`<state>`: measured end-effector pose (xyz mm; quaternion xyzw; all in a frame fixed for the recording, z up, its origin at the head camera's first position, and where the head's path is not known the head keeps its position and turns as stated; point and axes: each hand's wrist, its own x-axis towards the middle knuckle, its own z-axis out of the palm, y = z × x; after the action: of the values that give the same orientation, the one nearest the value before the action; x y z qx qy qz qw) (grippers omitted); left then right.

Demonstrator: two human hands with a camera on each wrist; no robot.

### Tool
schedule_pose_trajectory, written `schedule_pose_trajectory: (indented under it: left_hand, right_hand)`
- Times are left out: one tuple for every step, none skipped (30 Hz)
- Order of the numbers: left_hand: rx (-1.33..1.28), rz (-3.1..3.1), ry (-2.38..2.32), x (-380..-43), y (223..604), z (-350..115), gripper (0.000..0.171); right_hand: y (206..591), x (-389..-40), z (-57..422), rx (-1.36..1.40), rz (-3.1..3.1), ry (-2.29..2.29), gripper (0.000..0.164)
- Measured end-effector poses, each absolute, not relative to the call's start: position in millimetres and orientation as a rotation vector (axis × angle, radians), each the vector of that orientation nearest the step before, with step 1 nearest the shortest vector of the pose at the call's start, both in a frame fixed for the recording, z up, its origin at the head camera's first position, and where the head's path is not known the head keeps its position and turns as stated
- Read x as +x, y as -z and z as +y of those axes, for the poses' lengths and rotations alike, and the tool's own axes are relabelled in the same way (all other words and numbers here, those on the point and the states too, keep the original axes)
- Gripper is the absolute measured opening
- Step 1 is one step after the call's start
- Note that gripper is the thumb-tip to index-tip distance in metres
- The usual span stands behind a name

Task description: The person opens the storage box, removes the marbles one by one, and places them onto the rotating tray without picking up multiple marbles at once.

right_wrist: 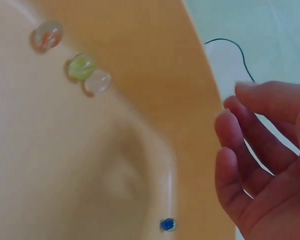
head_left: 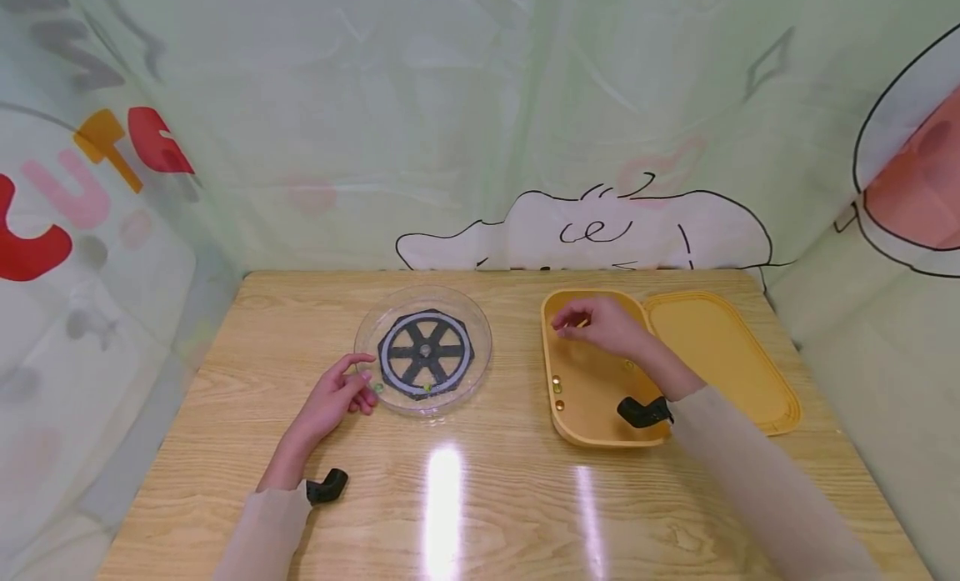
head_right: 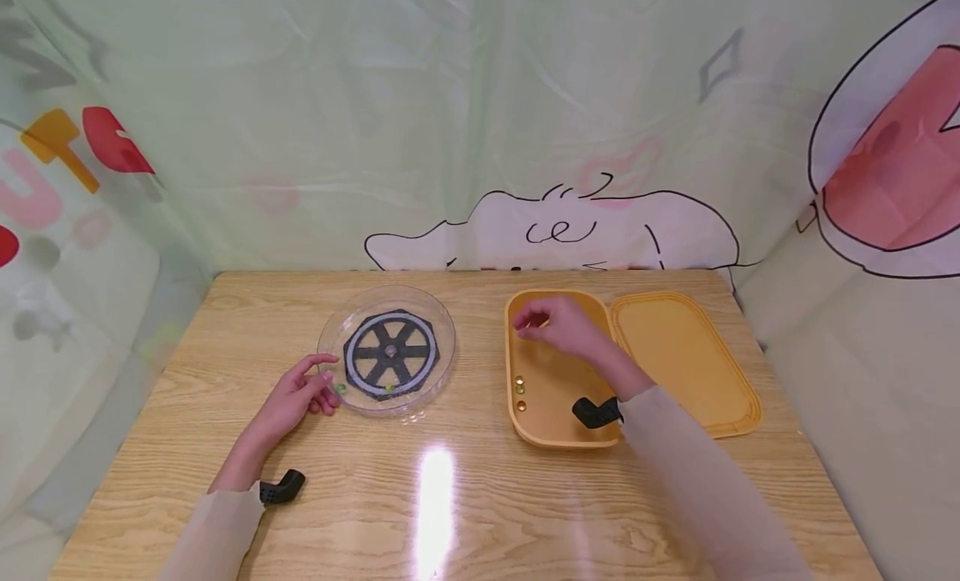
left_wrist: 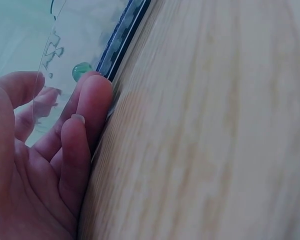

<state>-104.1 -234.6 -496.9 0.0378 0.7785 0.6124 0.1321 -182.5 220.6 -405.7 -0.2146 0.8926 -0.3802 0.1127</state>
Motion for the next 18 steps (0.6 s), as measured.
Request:
schedule_pose_trajectory:
  left_hand:
    - [0.109,2.261,-1.774,-104.3,496.8,-234.6,0.034]
    - [0.108,2.261,-1.774,-104.5,496.7,-234.7,0.034]
    - [0.107,2.261,-1.775,-104.5,496.4,-234.7,0.034]
    - [0.108,2.263,-1.776,-104.9,496.7,-234.8,0.034]
    - [0.109,2.264,-1.776,-105.0,496.8,-235.0,0.034]
    - [0.108,2.265,-1.778,-105.1,496.8,-235.1,0.034]
    - [0.106,2.264,-1.781,-104.9,496.8,-235.2,0.033]
    - [0.104,2.263,-1.784,-104.8,496.7,-235.2,0.033]
    - [0.103,2.262,-1.785,-104.6,496.7,-235.1,0.033]
    - [0.103,2.262,-1.784,-104.4,496.6,-235.0,0.033]
    - [0.107,2.263,-1.783,-104.0,496.3,-234.9,0.033]
    - [0.111,2.262,-1.785,-103.7,496.2,-234.8,0.034]
    - [0.111,2.262,-1.786,-103.5,496.0,-234.6,0.034]
    - [0.112,2.262,-1.789,-103.3,495.8,-234.3,0.034]
    - [0.114,2.261,-1.790,-103.3,495.9,-234.2,0.034]
    - [0.116,2.258,-1.791,-103.3,496.0,-234.1,0.034]
    - [0.115,2.255,-1.791,-103.2,496.0,-234.1,0.034]
    - [0.110,2.252,-1.793,-103.0,496.0,-234.0,0.033]
  right_hand:
    - [407.1,-182.4,222.2,-0.643,2.606,1.104,0.010]
    - [408.5,-182.5,223.6,-0.660,2.586,1.091,0.010]
    - [409.6,-182.6,224.9,-0.683,2.564,1.083,0.010]
    - [410.6,-182.8,225.9,-0.708,2.544,1.072,0.010]
    - [411.6,-182.9,226.7,-0.727,2.522,1.061,0.010]
    - [412.6,-183.1,227.3,-0.744,2.499,1.052,0.009]
    - [413.9,-183.4,227.9,-0.766,2.477,1.043,0.009]
    - [415.0,-183.7,228.4,-0.786,2.452,1.044,0.010]
    - [416.0,-183.7,228.7,-0.803,2.432,1.043,0.010]
    - [417.2,-183.7,229.2,-0.815,2.415,1.042,0.011]
    - [418.4,-183.7,229.5,-0.824,2.403,1.037,0.011]
    - [419.6,-183.6,229.9,-0.832,2.395,1.032,0.012]
    - [421.0,-183.5,230.3,-0.841,2.383,1.024,0.012]
    - [422.3,-183.3,230.7,-0.845,2.373,1.016,0.013]
    - [423.7,-182.9,231.1,-0.844,2.360,1.008,0.014]
    - [425.2,-182.6,231.3,-0.843,2.346,1.003,0.015]
    - [426.6,-182.1,231.3,-0.833,2.334,0.994,0.015]
    - [428.1,-181.5,231.2,-0.829,2.319,0.990,0.016]
